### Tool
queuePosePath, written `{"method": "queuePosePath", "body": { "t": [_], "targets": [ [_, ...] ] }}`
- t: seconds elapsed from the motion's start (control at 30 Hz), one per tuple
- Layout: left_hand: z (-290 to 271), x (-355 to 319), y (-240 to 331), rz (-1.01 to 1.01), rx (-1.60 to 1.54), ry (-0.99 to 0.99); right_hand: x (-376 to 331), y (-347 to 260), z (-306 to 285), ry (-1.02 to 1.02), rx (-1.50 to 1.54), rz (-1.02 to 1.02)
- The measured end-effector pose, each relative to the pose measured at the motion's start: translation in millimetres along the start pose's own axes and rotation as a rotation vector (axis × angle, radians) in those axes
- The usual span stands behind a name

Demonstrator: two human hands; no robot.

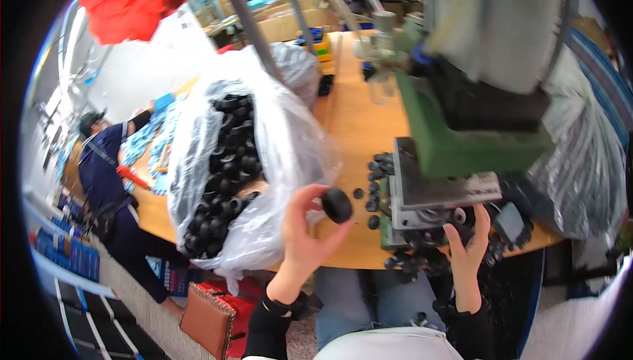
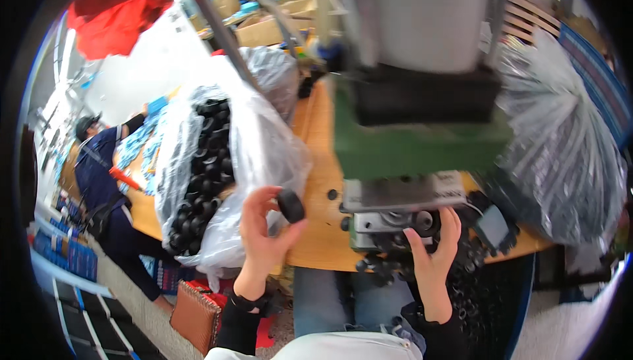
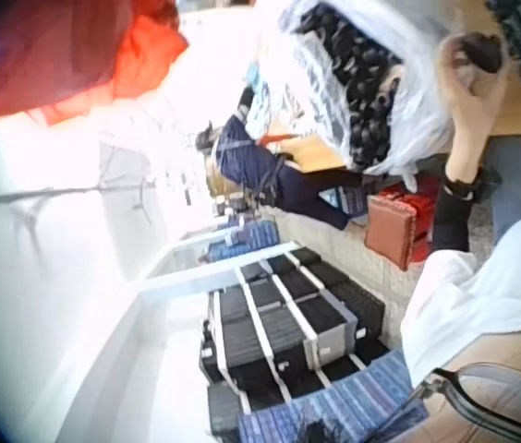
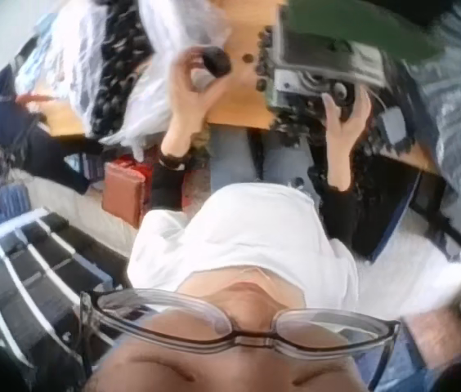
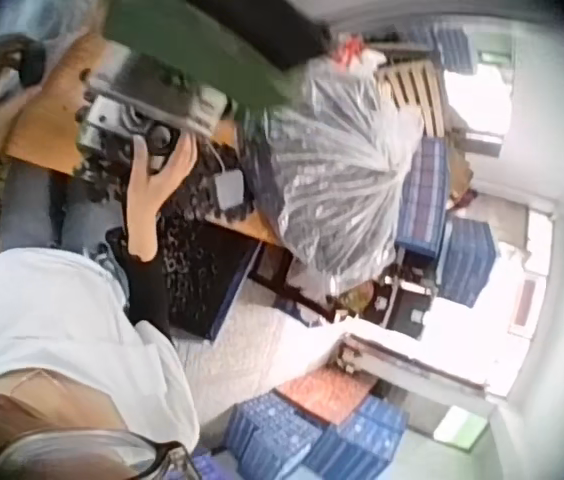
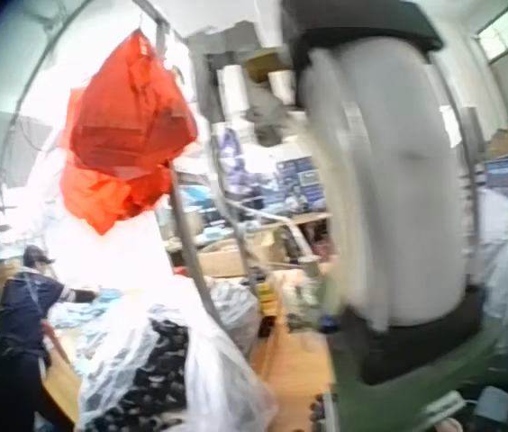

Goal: The person sits at a workbench and repeatedly picks up small black rubber rings from a plastic bag. They place each ring into a metal mold on a press machine, operate the lever to press the item, and then remove the processed ring. The person continues this repetitive cycle throughout the video.

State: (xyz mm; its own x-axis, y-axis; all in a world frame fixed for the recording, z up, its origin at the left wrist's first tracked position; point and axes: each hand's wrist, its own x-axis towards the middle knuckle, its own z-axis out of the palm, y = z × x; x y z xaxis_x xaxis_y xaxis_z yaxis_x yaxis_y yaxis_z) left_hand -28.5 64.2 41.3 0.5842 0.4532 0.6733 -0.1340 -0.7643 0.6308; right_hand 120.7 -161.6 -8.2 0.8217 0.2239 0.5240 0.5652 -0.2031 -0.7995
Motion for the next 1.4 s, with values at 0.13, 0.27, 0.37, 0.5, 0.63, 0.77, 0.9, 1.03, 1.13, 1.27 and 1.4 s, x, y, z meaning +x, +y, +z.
{"method": "queuePosePath", "body": {
  "t": [0.13, 0.27, 0.37, 0.5, 0.63, 0.77, 0.9, 1.03, 1.13, 1.27, 1.4],
  "targets": [
    [62, -10, 24, -0.023, -0.092, -0.225, -26, 23, -60, 0.029, -0.168, 0.072],
    [107, -9, 34, -0.200, -0.215, -0.248, -70, 65, -131, 0.179, -0.321, 0.307],
    [124, 0, 40, -0.374, -0.412, -0.250, -107, 102, -173, 0.227, -0.458, 0.476],
    [131, 0, 39, -0.210, -0.319, -0.150, -120, 130, -179, 0.031, -0.648, 0.419],
    [136, -8, 28, -0.205, -0.237, -0.150, -34, 112, -136, -0.128, -0.683, -0.019],
    [130, -7, 42, -0.434, -0.326, -0.218, 1, 166, -92, -0.258, -0.873, -0.033],
    [114, -14, 32, -0.151, -0.005, -0.268, 4, 160, -90, -0.294, -0.942, -0.034],
    [54, -28, 23, -0.020, -0.023, -0.185, 5, 141, -102, -0.384, -0.806, 0.184],
    [-12, -40, -9, -0.124, 0.114, 0.009, -2, 94, -87, -0.315, -0.470, -0.046],
    [-86, -14, -73, -0.317, 0.369, 0.387, -5, 36, -51, -0.309, -0.171, -0.066],
    [-129, -2, -205, -0.447, 0.864, 0.132, -9, 25, 6, -0.212, 0.043, -0.026]
  ]
}}
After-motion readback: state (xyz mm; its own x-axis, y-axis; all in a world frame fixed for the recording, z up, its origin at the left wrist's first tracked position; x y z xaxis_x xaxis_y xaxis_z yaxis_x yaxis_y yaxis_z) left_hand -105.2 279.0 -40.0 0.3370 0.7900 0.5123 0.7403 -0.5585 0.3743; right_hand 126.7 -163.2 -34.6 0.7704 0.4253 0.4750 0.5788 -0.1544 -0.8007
